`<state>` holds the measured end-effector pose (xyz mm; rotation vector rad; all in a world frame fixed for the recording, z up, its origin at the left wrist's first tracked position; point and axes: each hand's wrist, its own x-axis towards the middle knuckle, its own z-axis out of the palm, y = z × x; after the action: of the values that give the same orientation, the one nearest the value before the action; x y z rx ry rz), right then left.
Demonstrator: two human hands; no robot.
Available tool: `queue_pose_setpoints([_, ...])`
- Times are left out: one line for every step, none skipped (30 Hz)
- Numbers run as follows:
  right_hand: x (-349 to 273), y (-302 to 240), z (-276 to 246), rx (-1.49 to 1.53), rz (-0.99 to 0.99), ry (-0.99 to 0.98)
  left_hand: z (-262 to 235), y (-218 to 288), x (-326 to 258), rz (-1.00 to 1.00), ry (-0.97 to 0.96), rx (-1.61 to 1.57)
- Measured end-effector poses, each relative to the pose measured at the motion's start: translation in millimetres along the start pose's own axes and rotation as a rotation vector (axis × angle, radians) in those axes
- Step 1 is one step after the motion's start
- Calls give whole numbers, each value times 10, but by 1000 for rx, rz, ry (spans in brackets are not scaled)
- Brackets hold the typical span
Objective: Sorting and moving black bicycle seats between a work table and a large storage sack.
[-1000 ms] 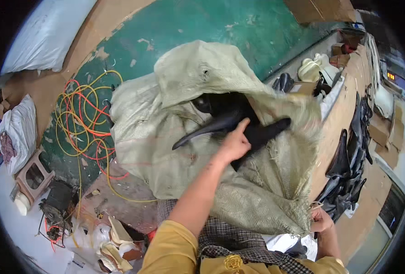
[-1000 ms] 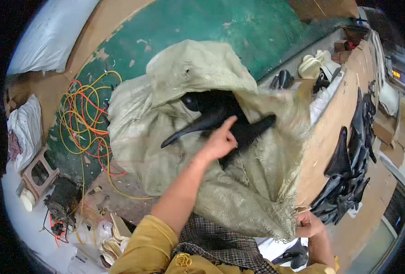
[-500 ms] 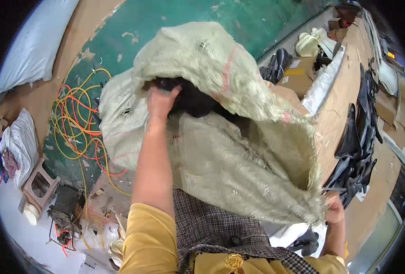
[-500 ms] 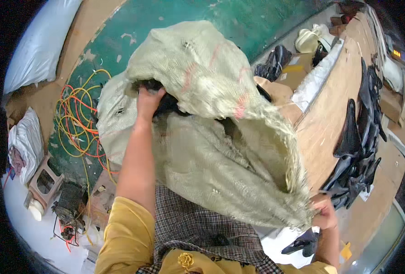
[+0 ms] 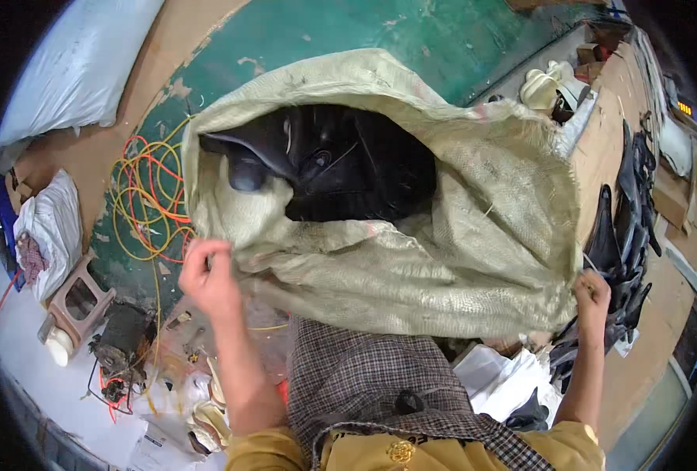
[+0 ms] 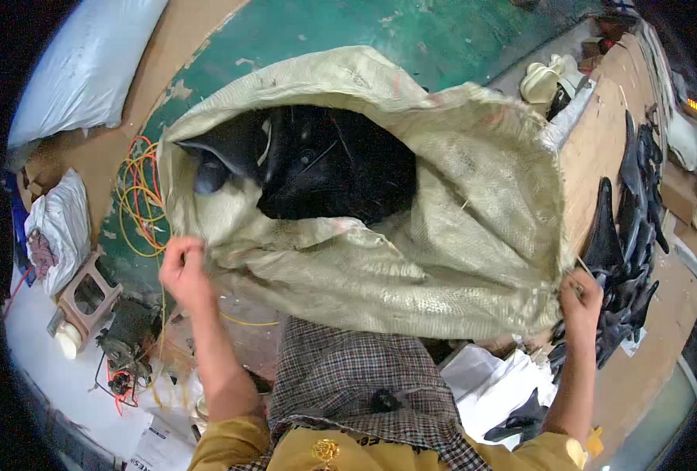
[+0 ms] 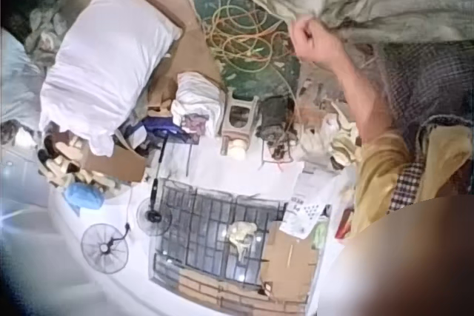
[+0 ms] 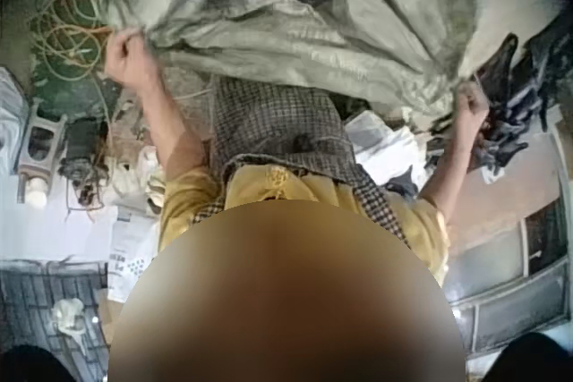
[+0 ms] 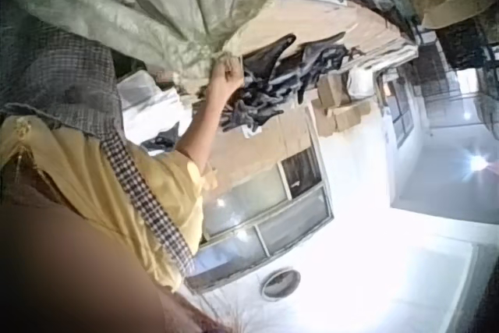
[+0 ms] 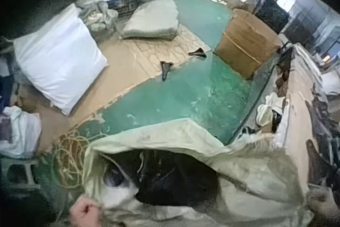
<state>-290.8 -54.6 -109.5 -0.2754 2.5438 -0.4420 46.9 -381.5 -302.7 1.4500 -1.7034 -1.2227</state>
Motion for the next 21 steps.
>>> queue_pose_setpoints([30, -79, 13, -267, 89, -36, -187, 63, -30, 8, 2, 1])
queue_pose_setpoints([68, 18, 30, -469, -18, -45, -342, 119, -68, 85, -113, 101])
queue_pose_setpoints([109, -116, 137, -599, -234, -4, -460, 167, -88, 162, -221, 216])
queue_pose_setpoints([139, -350, 308, -726, -450, 37, -502, 151, -130, 228, -302, 236])
queue_pose_setpoints([180, -667, 490, -770, -588, 84, -548, 129, -181, 286, -383, 253])
queue_pose_setpoints([194, -966, 768, -656, -822, 173, -563, 118, -185, 324, -385, 289])
queue_pose_setpoints([198, -1240, 1046, -444, -908, 37, -592, 111, -168, 317, -384, 296])
queue_pose_setpoints([203, -1393, 1396, -285, -1064, -53, -595, 114, -144, 252, -254, 254])
queue_pose_setpoints([214, -1547, 1738, -319, -1160, -274, -584, 133, -119, 188, -127, 205])
queue_pose_setpoints([243, -1647, 2049, -228, -1216, -521, -601, 144, -110, 161, -127, 231])
queue_pose_setpoints([294, -1683, 2329, -243, -1233, -663, -596, 152, -93, 155, -130, 231])
queue_pose_setpoints([455, -1729, 2634, -446, -1044, -859, -615, 144, -67, 152, -86, 247])
queue_pose_setpoints([692, -1758, 2830, -655, -822, -1038, -609, 114, -47, 146, -51, 247])
queue_pose_setpoints([889, -1841, 2952, -733, -802, -896, -768, 92, -13, 134, -65, 243])
queue_pose_setpoints([1038, -1873, 2943, -527, -900, -614, -853, 79, 19, 112, -33, 300])
queue_pose_setpoints([1282, -1811, 2973, -424, -1002, -398, -857, 51, 63, 121, -75, 299])
queue_pose_setpoints([1679, -1740, 2995, -440, -1061, -265, -790, 25, 100, 129, -124, 284])
queue_pose_setpoints([1854, -1789, 3021, -446, -1061, -286, -753, 10, 131, 109, -124, 287])
queue_pose_setpoints([2001, -1947, 2983, -438, -1117, -259, -712, -16, 163, 97, -123, 312])
queue_pose_setpoints([2119, -2132, 2914, -430, -1171, -233, -668, -51, 183, 84, -124, 335])
queue_pose_setpoints([2217, -2302, 2793, -435, -1223, -194, -601, -65, 208, 70, -125, 323])
